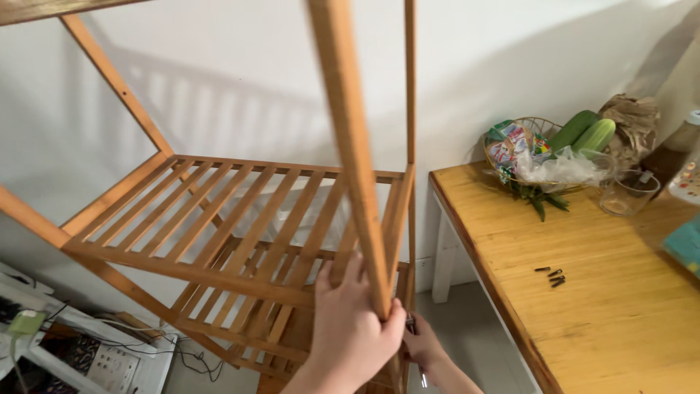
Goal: The person uses a T-handle Allen wrench to tighten screws into a wooden three-tier shelf. They work from the top shelf down to the bottom, securing each joint and placing removed screws on a nearby table.
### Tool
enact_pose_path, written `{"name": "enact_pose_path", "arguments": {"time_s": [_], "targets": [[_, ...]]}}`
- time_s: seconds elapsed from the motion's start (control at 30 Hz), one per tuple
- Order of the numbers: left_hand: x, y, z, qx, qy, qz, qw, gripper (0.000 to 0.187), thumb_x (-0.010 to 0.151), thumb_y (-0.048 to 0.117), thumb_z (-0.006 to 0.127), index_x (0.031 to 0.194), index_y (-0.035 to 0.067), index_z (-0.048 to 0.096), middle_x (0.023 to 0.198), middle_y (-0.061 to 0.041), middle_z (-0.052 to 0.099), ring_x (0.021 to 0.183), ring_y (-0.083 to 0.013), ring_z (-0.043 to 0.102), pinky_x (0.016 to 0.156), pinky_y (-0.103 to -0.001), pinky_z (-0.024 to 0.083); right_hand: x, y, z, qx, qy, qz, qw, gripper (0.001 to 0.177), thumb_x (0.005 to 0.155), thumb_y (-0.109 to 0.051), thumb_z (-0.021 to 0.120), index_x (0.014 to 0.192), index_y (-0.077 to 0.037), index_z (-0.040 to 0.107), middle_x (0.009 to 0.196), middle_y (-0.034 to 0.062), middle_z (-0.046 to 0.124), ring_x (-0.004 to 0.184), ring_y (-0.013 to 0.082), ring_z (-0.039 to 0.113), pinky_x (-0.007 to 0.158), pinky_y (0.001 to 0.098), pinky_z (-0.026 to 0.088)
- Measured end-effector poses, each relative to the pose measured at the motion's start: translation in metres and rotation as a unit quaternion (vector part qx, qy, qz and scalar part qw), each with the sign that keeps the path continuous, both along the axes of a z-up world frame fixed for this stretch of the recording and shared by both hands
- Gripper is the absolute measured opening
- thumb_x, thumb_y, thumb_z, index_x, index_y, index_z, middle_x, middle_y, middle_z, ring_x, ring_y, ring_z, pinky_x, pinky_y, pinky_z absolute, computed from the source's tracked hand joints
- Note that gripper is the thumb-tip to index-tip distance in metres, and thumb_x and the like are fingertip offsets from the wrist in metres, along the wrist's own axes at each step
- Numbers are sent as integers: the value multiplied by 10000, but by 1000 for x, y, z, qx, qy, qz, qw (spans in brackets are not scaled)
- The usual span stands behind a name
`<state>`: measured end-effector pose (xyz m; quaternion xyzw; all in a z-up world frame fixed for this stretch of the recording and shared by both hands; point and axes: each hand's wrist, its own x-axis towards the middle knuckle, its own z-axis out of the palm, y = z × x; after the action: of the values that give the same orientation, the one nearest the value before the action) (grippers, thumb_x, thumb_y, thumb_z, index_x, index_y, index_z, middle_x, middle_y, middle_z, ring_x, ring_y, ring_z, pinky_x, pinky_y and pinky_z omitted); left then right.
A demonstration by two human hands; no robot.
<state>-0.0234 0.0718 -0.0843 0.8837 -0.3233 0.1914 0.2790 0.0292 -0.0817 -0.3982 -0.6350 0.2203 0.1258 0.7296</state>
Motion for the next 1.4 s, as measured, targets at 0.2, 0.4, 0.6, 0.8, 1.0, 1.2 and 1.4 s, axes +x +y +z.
{"name": "enact_pose_path", "arguments": {"time_s": [0.2,0.4,0.6,0.8,1.0,1.2,1.4], "targets": [[6,21,-2,-36,-80,-16,996,547,763,192,739,1212,-87,602,1213,-228,662,1135,-372,665,1082,-633,290,-9,3,21,13,-13,30,999,353,907,-408,720,1109,-129,638,1014,37,686,930,166,663,716,372,594],[15,37,11,-7,-40,-4,999,599,757,207,754,1244,-104,598,1083,-207,721,1072,-334,687,1117,-597,323,-9,12,45,54,-19,18,998,351,897,-406,724,1088,-133,615,1034,31,660,962,165,637,736,407,589],[32,54,56,-5,59,28,998,491,711,196,761,1105,-50,602,885,-173,673,888,-344,673,909,-506,477,2,27,76,30,11,33,999,372,904,-420,714,1116,-132,615,1051,29,639,946,214,635,737,389,597],[27,70,67,-49,76,49,995,455,692,173,755,1074,-6,586,848,-161,640,846,-372,641,771,-473,496,-2,40,99,-6,21,84,996,382,938,-417,692,1184,-132,626,1136,12,622,1045,138,629,838,379,656],[31,76,47,-36,23,48,998,600,737,209,751,1243,-58,571,993,-179,685,951,-401,641,856,-491,488,-3,40,102,7,-11,83,996,340,923,-356,702,1143,-110,625,1082,14,637,1028,157,636,802,391,649],[33,71,39,29,23,83,996,647,837,338,759,1335,-37,586,783,-85,687,876,-262,717,1075,-507,428,-10,32,103,17,2,80,997,323,941,-363,693,1148,-129,612,1100,20,612,1040,143,619,796,382,657],[19,64,37,-3,34,65,997,309,810,263,684,1083,122,720,944,-50,744,939,-271,696,979,-499,428,-9,16,86,75,-4,17,997,334,926,-322,705,1140,-85,610,1099,70,587,1020,192,647,806,427,643]]}}
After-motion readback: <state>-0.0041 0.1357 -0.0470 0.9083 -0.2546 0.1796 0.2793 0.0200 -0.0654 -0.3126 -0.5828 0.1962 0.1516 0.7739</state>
